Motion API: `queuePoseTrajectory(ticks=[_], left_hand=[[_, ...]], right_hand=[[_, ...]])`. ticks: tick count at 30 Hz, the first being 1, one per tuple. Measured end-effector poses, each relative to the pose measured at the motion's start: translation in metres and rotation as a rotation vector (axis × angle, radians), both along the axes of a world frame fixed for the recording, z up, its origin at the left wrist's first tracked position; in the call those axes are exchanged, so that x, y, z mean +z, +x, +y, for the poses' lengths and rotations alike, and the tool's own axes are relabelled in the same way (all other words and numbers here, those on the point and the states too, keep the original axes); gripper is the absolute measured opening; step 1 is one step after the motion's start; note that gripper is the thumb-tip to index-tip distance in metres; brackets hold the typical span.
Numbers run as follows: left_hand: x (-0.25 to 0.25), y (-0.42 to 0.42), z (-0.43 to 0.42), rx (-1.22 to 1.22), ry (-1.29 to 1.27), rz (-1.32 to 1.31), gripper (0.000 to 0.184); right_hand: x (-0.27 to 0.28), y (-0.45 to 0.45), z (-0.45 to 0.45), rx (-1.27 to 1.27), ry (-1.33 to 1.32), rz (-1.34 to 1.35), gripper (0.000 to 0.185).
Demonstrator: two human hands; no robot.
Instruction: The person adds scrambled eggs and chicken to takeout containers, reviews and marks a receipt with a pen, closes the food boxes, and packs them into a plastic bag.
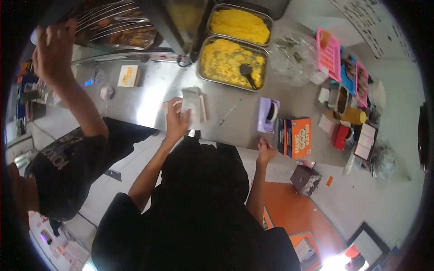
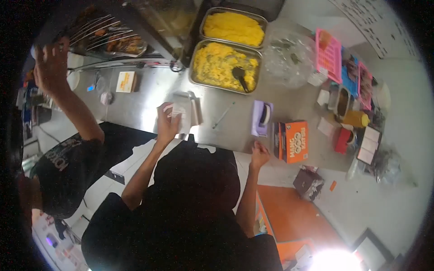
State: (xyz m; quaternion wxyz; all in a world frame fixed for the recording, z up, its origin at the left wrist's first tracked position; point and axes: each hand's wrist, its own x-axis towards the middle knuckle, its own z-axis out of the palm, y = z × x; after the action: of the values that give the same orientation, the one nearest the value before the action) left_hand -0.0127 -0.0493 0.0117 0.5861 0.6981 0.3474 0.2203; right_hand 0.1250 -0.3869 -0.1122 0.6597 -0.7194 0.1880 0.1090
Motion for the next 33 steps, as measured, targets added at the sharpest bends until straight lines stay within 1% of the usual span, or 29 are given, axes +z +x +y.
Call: queuePoseTrajectory(ticks=[1, 2, 3, 4, 5, 6, 7, 8, 9, 10, 11, 13, 14, 15, 16, 17, 18, 19, 20, 21, 22, 23, 24, 25, 26, 28, 30, 33], left_hand=[[-0.007, -0.013, 0.006, 0.087, -0.006, -0.007, 0.044], [-0.018, -0.022, 0.015, 0.124, 0.003, -0.007, 0.044], [-0.03, -0.034, 0.021, 0.068, 0.345, 0.102, 0.044], [-0.043, -0.046, 0.026, 0.0, 0.681, 0.22, 0.045], [-0.048, -0.052, 0.029, -0.024, 0.697, 0.22, 0.042], [-0.042, -0.052, 0.025, -0.001, 0.692, 0.227, 0.042], [-0.032, -0.049, 0.018, 0.006, 0.63, 0.327, 0.042], [-0.026, -0.046, 0.014, 0.011, 0.565, 0.425, 0.042], [-0.027, -0.046, 0.014, 0.031, 0.604, 0.419, 0.041], [-0.028, -0.048, 0.016, 0.049, 0.6, 0.418, 0.041], [-0.029, -0.05, 0.019, 0.05, 0.528, 0.41, 0.041], [-0.02, -0.05, 0.028, 0.065, 0.351, 0.376, 0.038], [-0.021, -0.05, 0.031, 0.079, 0.347, 0.373, 0.038], [-0.021, -0.051, 0.037, 0.109, 0.201, 0.306, 0.036], [-0.021, -0.051, 0.045, 0.139, 0.058, 0.234, 0.035], [-0.018, -0.052, 0.057, 0.157, 0.059, 0.227, 0.035], [-0.015, -0.054, 0.071, 0.237, 0.081, 0.104, 0.033], [-0.012, -0.055, 0.086, 0.312, 0.103, -0.018, 0.031], [-0.014, -0.058, 0.107, 0.369, 0.24, -0.009, 0.033], [-0.016, -0.061, 0.133, 0.426, 0.375, 0.002, 0.034], [-0.019, -0.061, 0.162, 0.494, 0.503, -0.127, 0.034], [-0.011, -0.066, 0.187, 0.5, 0.482, -0.162, 0.033], [-0.016, -0.077, 0.217, 0.507, 0.597, -0.007, 0.033], [-0.019, -0.081, 0.244, 0.485, 0.641, 0.115, 0.032], [-0.022, -0.084, 0.263, 0.445, 0.65, 0.21, 0.032], [-0.028, -0.08, 0.291, 0.385, 0.629, 0.34, 0.031], [-0.041, -0.08, 0.292, 0.331, 0.578, 0.451, 0.031], [-0.066, -0.089, 0.263, 0.298, 0.473, 0.539, 0.032]], right_hand=[[0.006, -0.004, 0.003, 0.032, -0.084, 0.002, 0.017], [0.015, -0.006, 0.008, 0.073, -0.172, 0.004, 0.015], [0.025, -0.01, 0.016, 0.192, -0.169, -0.037, 0.017], [0.032, -0.012, 0.029, 0.226, -0.169, -0.033, 0.017], [0.048, -0.014, 0.051, 0.388, -0.22, -0.093, 0.018], [0.063, -0.015, 0.075, 0.545, -0.27, -0.159, 0.019], [0.076, -0.015, 0.099, 0.564, -0.27, -0.166, 0.019], [0.087, -0.017, 0.126, 0.672, -0.194, -0.115, 0.02], [0.097, -0.018, 0.152, 0.779, -0.117, -0.062, 0.021], [0.103, -0.017, 0.175, 0.907, -0.13, -0.21, 0.021], [0.109, -0.017, 0.197, 1.032, -0.141, -0.36, 0.022], [0.122, -0.022, 0.237, 1.108, -0.135, -0.362, 0.025], [0.125, -0.026, 0.25, 1.171, -0.128, -0.356, 0.029], [0.125, -0.03, 0.261, 1.186, -0.129, -0.365, 0.029], [0.126, -0.033, 0.272, 1.229, -0.177, -0.465, 0.033], [0.125, -0.037, 0.282, 1.269, -0.224, -0.566, 0.038], [0.125, -0.041, 0.29, 1.282, -0.22, -0.576, 0.038], [0.125, -0.047, 0.293, 1.29, -0.227, -0.59, 0.042], [0.124, -0.053, 0.296, 1.297, -0.234, -0.604, 0.047], [0.123, -0.06, 0.298, 1.308, -0.234, -0.611, 0.047], [0.122, -0.067, 0.299, 1.315, -0.24, -0.603, 0.048], [0.12, -0.071, 0.299, 1.322, -0.25, -0.593, 0.049], [0.119, -0.074, 0.3, 1.329, -0.254, -0.598, 0.049], [0.117, -0.076, 0.301, 1.359, -0.297, -0.656, 0.049], [0.116, -0.078, 0.302, 1.387, -0.341, -0.714, 0.049], [0.118, -0.081, 0.306, 1.372, -0.354, -0.716, 0.049], [0.117, -0.082, 0.31, 1.356, -0.368, -0.712, 0.049], [0.112, -0.084, 0.32, 1.321, -0.339, -0.685, 0.049]])
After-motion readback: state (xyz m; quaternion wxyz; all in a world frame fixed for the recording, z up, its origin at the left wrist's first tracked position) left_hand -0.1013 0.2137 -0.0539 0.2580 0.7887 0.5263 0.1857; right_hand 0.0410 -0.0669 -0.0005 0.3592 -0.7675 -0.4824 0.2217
